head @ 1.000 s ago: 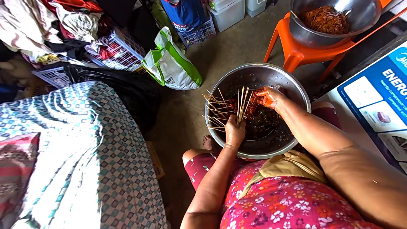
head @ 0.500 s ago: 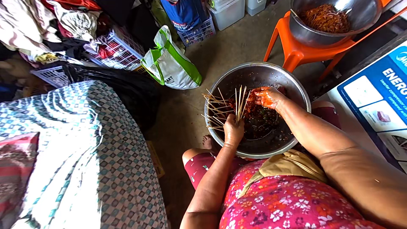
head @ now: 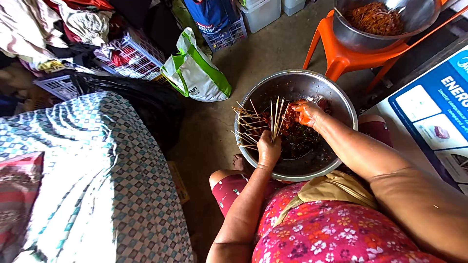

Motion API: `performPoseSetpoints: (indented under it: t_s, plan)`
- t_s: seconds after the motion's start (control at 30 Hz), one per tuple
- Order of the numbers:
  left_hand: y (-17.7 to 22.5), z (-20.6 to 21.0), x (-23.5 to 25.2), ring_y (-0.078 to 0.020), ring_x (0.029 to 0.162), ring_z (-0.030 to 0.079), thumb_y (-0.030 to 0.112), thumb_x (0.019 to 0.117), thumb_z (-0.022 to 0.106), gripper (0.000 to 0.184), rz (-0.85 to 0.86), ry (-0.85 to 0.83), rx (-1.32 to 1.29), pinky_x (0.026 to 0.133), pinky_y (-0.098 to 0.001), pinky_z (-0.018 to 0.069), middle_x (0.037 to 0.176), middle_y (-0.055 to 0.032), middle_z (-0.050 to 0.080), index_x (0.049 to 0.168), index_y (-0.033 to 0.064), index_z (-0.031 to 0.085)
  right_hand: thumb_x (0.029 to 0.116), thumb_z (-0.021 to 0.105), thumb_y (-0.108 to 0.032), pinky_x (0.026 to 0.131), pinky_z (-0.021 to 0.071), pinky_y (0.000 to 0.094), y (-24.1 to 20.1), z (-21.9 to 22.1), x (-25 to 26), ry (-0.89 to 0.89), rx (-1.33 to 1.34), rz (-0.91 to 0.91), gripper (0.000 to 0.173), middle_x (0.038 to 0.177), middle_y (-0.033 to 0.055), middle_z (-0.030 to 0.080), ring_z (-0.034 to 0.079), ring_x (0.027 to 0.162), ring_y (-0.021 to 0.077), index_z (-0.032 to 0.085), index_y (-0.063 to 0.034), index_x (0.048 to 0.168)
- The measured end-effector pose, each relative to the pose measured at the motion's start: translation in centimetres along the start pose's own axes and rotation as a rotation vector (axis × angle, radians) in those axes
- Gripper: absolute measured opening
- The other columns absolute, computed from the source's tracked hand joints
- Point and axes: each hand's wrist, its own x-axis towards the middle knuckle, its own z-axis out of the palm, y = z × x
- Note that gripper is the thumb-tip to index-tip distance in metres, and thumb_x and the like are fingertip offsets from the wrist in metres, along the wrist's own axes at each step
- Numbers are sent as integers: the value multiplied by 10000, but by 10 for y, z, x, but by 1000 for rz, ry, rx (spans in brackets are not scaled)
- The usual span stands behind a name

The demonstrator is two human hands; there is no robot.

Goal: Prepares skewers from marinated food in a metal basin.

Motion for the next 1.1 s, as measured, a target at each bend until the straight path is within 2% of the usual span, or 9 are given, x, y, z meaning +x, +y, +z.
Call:
performPoseSetpoints:
  t_s: [0.37, 0.5, 0.6, 0.67, 0.73, 0.8, 0.9, 1.0, 1.1]
  plan:
    - [5, 0, 0, -168, 589, 628, 76, 962, 634, 214, -29, -7, 19, 599, -353, 556, 736, -96, 647, 1154, -14, 606, 1051, 485, -44, 810, 574, 398, 7, 4, -1, -7, -50, 20, 300, 1131, 132, 598, 637, 928, 207, 506, 6, 1347]
    - [15, -9, -6, -207, 712, 694, 134, 992, 605, 246, 50, -25, 240, 725, -410, 588, 812, -106, 695, 1205, 11, 619, 1060, 499, -96, 729, 594, 393, 0, -1, -2, -30, -205, 54, 259, 1042, 141, 646, 665, 820, 214, 547, 15, 1289]
    - [33, -36, -10, -336, 905, 707, 181, 1022, 575, 277, 46, -183, 512, 864, -548, 555, 946, -184, 705, 1237, 12, 614, 1064, 524, -150, 758, 573, 397, -8, -13, 7, 64, -386, 43, 339, 1149, 163, 646, 656, 856, 221, 532, -19, 1376]
    - [38, -53, -7, -348, 916, 706, 188, 1028, 559, 280, 43, -356, 638, 876, -564, 552, 986, -201, 702, 1231, 6, 622, 1018, 546, -70, 741, 585, 391, -9, -20, 13, 166, -540, 12, 319, 1128, 178, 650, 665, 829, 226, 579, -10, 1330]
    - [41, -67, -7, -345, 918, 706, 184, 1026, 563, 264, 56, -439, 733, 871, -561, 551, 1003, -204, 703, 1203, 9, 650, 957, 576, 16, 783, 582, 471, -3, -25, 20, 146, -736, 0, 305, 1138, 220, 656, 673, 883, 298, 621, 24, 1258]
    - [43, -80, -6, -421, 1026, 683, 187, 1028, 556, 273, 27, -360, 811, 904, -642, 516, 1060, -239, 697, 1217, 14, 648, 901, 640, 35, 830, 575, 563, 10, -35, 36, 27, -1013, -75, 241, 1097, 244, 689, 692, 920, 364, 699, 28, 1135]
    - [54, -96, -10, -453, 969, 688, 215, 1048, 555, 266, 5, -78, 796, 841, -668, 519, 984, -250, 700, 1221, 30, 634, 869, 691, 24, 952, 509, 642, 32, -38, 52, -165, -1384, -207, 226, 1103, 208, 718, 673, 1076, 394, 765, -39, 1074]
    - [62, -93, -18, -405, 816, 692, 223, 1047, 555, 236, 71, 134, 672, 731, -616, 540, 848, -207, 678, 1152, 19, 613, 862, 701, -8, 971, 501, 648, 45, -33, 53, -239, -1548, -240, 264, 1139, 206, 710, 658, 1127, 406, 758, -64, 1113]
    - [61, -66, -25, -291, 680, 656, 189, 1032, 583, 207, 165, 160, 440, 660, -515, 557, 776, -143, 651, 1123, 7, 622, 914, 680, -70, 981, 496, 653, 45, -28, 50, -227, -1612, -190, 193, 1160, 228, 700, 644, 1157, 421, 754, -35, 1088]
